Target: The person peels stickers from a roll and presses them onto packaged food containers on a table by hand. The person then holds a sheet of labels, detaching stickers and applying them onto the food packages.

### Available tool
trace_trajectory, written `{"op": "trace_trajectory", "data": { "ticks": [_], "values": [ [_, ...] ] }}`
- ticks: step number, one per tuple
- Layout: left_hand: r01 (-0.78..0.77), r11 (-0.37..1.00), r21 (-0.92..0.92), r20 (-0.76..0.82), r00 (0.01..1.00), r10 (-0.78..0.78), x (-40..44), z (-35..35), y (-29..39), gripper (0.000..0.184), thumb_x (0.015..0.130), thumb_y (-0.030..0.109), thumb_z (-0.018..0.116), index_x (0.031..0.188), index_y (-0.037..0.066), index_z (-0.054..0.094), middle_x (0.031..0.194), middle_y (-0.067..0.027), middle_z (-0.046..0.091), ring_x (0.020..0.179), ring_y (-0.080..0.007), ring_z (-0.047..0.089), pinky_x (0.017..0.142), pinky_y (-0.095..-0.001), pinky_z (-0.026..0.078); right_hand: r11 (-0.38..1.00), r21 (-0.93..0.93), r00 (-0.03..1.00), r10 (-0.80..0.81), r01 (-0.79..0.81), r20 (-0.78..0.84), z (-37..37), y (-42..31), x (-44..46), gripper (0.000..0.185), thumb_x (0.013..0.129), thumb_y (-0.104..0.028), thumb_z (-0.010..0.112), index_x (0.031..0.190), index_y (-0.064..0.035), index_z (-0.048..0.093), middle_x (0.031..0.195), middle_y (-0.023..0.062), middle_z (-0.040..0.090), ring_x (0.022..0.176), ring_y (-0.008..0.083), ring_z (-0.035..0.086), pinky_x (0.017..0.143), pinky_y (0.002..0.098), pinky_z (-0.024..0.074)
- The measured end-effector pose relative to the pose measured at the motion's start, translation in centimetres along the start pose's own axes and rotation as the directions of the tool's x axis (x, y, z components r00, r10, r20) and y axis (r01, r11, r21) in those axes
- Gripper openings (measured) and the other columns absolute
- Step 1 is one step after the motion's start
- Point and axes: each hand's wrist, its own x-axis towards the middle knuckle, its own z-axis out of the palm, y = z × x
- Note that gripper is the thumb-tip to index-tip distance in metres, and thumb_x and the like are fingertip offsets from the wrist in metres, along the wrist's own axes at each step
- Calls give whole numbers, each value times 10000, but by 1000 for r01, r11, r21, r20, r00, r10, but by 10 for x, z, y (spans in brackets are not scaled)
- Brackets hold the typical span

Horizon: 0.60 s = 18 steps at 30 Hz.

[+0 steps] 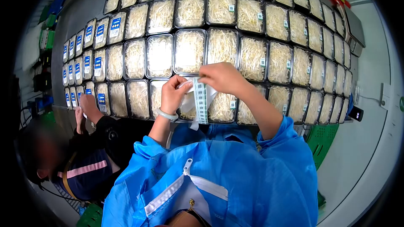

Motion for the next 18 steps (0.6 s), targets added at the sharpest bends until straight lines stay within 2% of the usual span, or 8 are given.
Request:
{"op": "trace_trajectory", "data": {
  "ticks": [1,2,3,5,10,13,17,18],
  "values": [
    [-6,996,91,8,1000,6,-2,0,-1,79,860,34,685,869,-2,615,784,-17,625,662,-57,537,582,-223,441,994,40,993,103,-101,-53,-1,5,-6,222,853,-305,673,885,-85,670,795,72,692,674,223,645,618,355,499],
    [48,999,11,-10,999,-48,-6,1,-2,118,859,46,696,829,7,589,776,-13,613,684,-53,528,602,-216,430,910,271,907,372,-314,-198,-3,18,-8,213,861,-276,672,880,-64,688,689,68,665,586,175,609,562,329,480],
    [49,998,-48,-21,999,-50,-9,1,-4,120,861,46,696,832,13,584,781,-9,613,696,-53,532,627,-209,433,859,440,782,456,-261,-426,2,48,-3,236,868,-257,673,881,-23,693,629,55,637,532,124,568,527,288,457],
    [44,985,-165,-44,998,-52,-12,-1,-9,125,865,45,695,838,24,575,790,0,613,720,-51,541,676,-196,439,608,734,627,707,-303,-328,-2,89,-1,247,844,-219,706,824,27,687,626,76,642,474,104,528,456,241,415],
    [-63,961,-270,-8,998,63,-21,4,6,128,874,20,675,833,26,553,905,-60,645,782,-84,564,757,-232,461,493,802,484,821,-338,-301,26,106,16,219,825,-178,705,761,25,654,621,79,632,467,123,561,416,254,400],
    [-62,956,-287,-3,998,64,-25,5,9,128,875,3,662,832,25,543,920,-72,648,784,-92,571,756,-240,467,593,596,452,803,-542,-387,28,103,22,226,815,-175,685,751,40,655,650,123,659,487,153,612,441,279,451],
    [-66,943,-327,-19,998,64,-28,1,1,115,868,-27,646,842,18,543,931,-82,658,797,-88,587,739,-235,482,642,-134,617,625,-755,-479,10,106,18,357,827,-367,668,882,-18,716,834,202,700,836,372,673,752,454,528],
    [-68,937,-342,-25,998,63,-28,0,0,111,866,-36,642,847,15,545,937,-87,662,803,-86,592,734,-233,489,640,-185,644,622,-746,-446,2,92,16,394,843,-395,667,929,-12,701,872,199,700,828,345,678,739,450,524]
  ]
}}
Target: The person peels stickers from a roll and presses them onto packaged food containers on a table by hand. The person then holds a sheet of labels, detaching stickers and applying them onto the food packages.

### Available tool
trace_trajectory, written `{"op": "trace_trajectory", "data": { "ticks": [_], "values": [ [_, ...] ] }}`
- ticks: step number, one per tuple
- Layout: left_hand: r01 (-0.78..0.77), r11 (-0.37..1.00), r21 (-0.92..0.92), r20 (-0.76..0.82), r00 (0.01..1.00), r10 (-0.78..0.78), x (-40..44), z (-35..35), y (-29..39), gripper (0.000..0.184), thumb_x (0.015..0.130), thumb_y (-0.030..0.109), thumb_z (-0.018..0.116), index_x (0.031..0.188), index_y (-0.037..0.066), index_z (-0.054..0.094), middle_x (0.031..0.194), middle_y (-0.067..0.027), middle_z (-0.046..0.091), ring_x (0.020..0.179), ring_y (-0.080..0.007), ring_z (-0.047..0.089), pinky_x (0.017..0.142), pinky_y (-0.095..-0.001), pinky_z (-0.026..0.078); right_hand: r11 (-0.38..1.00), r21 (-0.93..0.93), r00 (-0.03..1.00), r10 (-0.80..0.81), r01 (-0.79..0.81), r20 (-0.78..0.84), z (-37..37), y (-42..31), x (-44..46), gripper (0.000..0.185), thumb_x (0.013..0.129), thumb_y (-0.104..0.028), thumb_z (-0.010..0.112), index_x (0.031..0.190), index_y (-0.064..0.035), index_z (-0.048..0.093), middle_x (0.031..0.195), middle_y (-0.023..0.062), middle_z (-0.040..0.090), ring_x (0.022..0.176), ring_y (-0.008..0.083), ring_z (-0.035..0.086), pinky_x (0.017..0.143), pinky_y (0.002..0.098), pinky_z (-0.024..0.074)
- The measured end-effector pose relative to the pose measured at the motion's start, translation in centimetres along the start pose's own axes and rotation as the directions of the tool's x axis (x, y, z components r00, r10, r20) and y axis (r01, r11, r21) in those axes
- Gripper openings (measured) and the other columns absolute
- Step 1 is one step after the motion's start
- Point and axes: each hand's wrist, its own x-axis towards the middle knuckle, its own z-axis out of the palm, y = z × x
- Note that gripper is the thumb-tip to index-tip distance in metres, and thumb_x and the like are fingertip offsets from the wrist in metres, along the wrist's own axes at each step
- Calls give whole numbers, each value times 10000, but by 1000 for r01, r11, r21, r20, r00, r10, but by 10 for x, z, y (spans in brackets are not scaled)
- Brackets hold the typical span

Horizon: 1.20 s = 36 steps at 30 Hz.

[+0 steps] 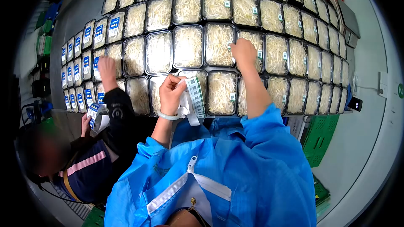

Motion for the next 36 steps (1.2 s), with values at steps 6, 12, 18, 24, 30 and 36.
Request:
{"op": "trace_trajectory", "data": {
  "ticks": [6,12,18,24,30,36],
  "values": [
    [49,991,121,-19,999,-47,-4,-4,7,94,861,-8,646,954,-13,636,890,-44,661,804,-76,593,713,-229,483,514,605,511,-837,609,196,-31,-58,-103,304,861,-244,685,1088,-50,628,944,103,654,840,235,648,703,338,504],
    [30,927,373,-42,999,-16,-11,-23,1,124,834,78,735,851,-13,652,803,-22,660,744,-58,572,675,-222,469,540,384,554,-828,749,85,-26,-62,-107,196,833,-228,697,902,-47,666,822,74,676,696,266,641,609,364,493],
    [39,989,142,-1,999,-40,-29,-39,4,96,843,55,721,884,8,647,791,2,642,739,-51,568,676,-201,463,403,887,952,-101,-225,288,32,-83,-44,159,844,-142,677,811,14,678,707,102,686,519,130,603,431,275,437],
    [34,982,186,56,997,-46,-47,-52,1,97,863,40,699,914,2,626,826,-16,643,757,-63,586,688,-207,479,626,742,970,136,-242,202,54,-111,-31,189,781,-136,669,684,26,674,637,113,687,501,177,654,494,294,511],
    [17,992,127,46,999,-23,-62,-69,-8,100,869,44,697,903,-4,615,838,-35,653,760,-75,589,696,-216,482,949,294,965,29,-108,261,47,-112,-10,222,775,-225,626,728,-26,713,619,92,681,652,253,691,679,364,535],
    [-68,997,40,7,998,68,-71,-78,-4,97,879,18,675,868,-6,581,943,-88,680,832,-86,603,762,-231,492,874,353,896,-411,334,170,5,-116,-87,364,829,-377,691,947,-33,707,893,151,705,753,277,685,692,388,530]
  ]
}}
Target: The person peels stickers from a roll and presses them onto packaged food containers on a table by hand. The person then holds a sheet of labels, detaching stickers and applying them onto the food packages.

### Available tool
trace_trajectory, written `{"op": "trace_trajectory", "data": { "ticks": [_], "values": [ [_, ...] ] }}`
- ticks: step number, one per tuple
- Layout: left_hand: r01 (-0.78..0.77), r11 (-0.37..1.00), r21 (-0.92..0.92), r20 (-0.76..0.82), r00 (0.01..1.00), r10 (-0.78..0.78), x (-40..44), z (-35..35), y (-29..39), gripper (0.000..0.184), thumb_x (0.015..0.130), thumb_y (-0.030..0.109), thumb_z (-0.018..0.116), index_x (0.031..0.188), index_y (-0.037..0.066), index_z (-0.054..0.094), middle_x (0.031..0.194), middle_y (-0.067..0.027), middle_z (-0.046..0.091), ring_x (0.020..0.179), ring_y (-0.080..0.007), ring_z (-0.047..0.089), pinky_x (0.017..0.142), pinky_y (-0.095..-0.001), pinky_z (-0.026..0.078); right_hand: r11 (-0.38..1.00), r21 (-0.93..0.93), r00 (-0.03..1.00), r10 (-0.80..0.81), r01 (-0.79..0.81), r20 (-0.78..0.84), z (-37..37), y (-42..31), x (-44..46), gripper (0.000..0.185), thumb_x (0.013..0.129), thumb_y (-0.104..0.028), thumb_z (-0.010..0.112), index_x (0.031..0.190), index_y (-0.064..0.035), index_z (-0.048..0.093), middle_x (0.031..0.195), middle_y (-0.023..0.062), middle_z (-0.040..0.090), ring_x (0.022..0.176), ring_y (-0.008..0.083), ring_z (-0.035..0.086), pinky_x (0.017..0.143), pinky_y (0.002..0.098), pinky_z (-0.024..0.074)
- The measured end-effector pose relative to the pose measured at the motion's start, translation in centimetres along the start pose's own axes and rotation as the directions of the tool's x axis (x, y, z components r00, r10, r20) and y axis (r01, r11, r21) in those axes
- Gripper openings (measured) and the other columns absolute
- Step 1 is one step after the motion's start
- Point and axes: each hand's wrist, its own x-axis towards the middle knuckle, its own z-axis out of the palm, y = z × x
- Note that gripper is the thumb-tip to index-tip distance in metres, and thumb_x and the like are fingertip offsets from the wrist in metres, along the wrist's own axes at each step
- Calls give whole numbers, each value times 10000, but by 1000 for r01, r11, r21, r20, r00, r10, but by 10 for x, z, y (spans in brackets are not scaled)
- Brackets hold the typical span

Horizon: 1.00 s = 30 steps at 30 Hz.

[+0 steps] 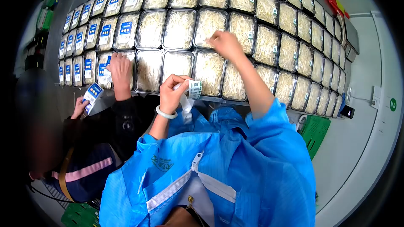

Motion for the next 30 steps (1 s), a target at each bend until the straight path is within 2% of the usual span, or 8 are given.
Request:
{"op": "trace_trajectory", "data": {
  "ticks": [2,5,10,13,15,19,25,30],
  "values": [
    [64,998,24,-21,998,-63,-7,-1,1,98,881,16,670,863,-2,575,941,-83,678,839,-82,603,767,-233,493,951,241,892,-275,196,360,1,-21,-56,340,874,-314,675,1066,-33,665,871,107,701,693,199,655,653,345,517],
    [38,999,-1,-7,999,-38,-17,5,-5,88,879,12,666,907,-2,584,934,-78,674,835,-76,605,753,-233,495,808,-5,773,-562,589,295,13,-21,-117,249,816,-263,692,963,-65,658,867,116,668,800,332,640,681,412,507],
    [-17,928,371,64,998,-7,-49,20,-4,116,794,28,734,902,-5,707,887,-31,693,799,-93,624,729,-252,503,755,-194,750,-515,626,415,5,-5,-159,195,814,-227,673,933,-74,669,853,122,671,790,324,643,678,404,508],
    [95,900,425,-73,995,-71,-73,23,1,107,786,45,744,876,2,705,877,-34,690,790,-82,611,724,-243,499,965,84,909,-263,249,324,14,34,-157,174,807,-197,684,891,-45,675,774,116,681,670,271,650,613,376,507],
    [97,946,309,-171,984,-45,-83,13,-15,113,811,44,723,894,-8,667,843,-18,660,775,-80,595,707,-234,490,814,522,954,124,-255,272,24,57,-141,183,855,-169,686,833,11,669,671,89,664,548,122,605,468,264,448],
    [3,991,133,-205,979,24,-108,7,-6,98,875,6,656,956,2,602,880,-16,638,800,-67,590,751,-223,487,543,774,934,311,-326,175,66,89,-117,192,837,-143,709,809,40,661,665,112,662,505,137,600,436,245,444],
    [-78,994,82,-211,973,94,-147,27,-1,99,886,-29,622,968,-4,573,969,-58,650,860,-83,596,785,-225,481,773,548,920,391,-318,-17,85,70,-109,203,794,-170,646,814,22,709,664,128,690,517,202,665,545,311,545],
    [-52,991,121,-268,960,83,-168,35,-8,106,882,-39,607,970,3,565,954,-55,653,832,-79,595,760,-222,479,967,-199,964,110,-160,-243,81,62,-107,271,765,-260,646,855,-16,725,847,197,704,776,334,697,743,426,549]
  ]
}}
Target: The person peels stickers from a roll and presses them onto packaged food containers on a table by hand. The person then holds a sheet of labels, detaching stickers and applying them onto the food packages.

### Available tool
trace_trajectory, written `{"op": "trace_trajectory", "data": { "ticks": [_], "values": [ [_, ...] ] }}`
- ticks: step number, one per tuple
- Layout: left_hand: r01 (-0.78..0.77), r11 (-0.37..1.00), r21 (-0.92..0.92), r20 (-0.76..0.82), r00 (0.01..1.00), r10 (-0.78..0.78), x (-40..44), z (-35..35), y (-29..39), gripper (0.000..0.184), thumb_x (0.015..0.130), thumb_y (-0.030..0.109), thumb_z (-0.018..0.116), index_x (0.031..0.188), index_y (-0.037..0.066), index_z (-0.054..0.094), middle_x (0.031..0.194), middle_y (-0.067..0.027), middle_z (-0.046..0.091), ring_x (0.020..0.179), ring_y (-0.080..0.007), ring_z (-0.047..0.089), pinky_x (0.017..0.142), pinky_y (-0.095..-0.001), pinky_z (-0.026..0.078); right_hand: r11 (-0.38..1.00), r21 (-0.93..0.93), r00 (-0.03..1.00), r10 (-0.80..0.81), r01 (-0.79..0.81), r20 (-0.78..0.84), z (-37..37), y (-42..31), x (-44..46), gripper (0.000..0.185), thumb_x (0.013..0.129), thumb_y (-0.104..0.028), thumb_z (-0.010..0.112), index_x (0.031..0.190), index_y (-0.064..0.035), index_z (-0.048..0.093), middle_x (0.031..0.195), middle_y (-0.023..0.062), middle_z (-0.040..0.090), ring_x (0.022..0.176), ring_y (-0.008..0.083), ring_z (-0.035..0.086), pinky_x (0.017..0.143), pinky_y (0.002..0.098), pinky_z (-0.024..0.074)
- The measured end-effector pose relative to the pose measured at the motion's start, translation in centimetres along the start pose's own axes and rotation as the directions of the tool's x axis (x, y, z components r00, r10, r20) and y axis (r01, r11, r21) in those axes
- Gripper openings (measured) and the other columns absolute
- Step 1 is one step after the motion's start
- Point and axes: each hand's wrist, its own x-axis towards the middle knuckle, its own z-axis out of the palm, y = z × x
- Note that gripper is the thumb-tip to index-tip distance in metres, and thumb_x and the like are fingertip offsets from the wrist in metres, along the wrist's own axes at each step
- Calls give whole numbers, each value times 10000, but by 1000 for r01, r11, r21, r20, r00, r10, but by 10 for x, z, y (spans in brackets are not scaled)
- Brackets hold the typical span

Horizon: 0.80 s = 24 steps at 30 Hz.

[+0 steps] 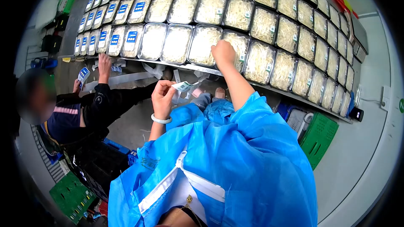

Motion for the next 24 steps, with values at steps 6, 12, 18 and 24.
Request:
{"op": "trace_trajectory", "data": {
  "ticks": [6,12,18,24],
  "values": [
    [25,1000,5,-43,999,-25,9,-12,9,130,885,-11,603,1014,5,609,871,-2,637,760,-40,567,676,-192,454,859,437,885,-398,267,241,-49,-37,-38,332,860,-345,656,985,-39,689,809,164,698,786,330,674,709,409,532],
    [62,977,202,50,996,-74,29,-45,-5,53,851,43,661,870,2,633,704,7,622,640,-35,524,567,-226,439,526,273,465,-847,805,259,-67,-81,-105,185,819,-205,683,894,-43,633,872,108,661,802,339,629,674,410,505],
    [76,974,212,-34,997,-70,46,-113,-14,89,861,22,655,829,13,572,807,-9,609,695,-42,512,601,-207,415,660,743,945,-158,-114,285,-16,-88,-60,210,840,-170,704,901,28,672,707,102,673,569,151,616,490,276,450],
    [-48,998,-43,24,998,49,68,-157,4,139,878,-38,605,794,15,508,1047,-93,652,772,-55,540,680,-209,446,311,858,900,294,-408,321,68,-97,-28,207,833,-140,721,790,39,628,682,118,665,504,164,617,405,246,411]
  ]
}}
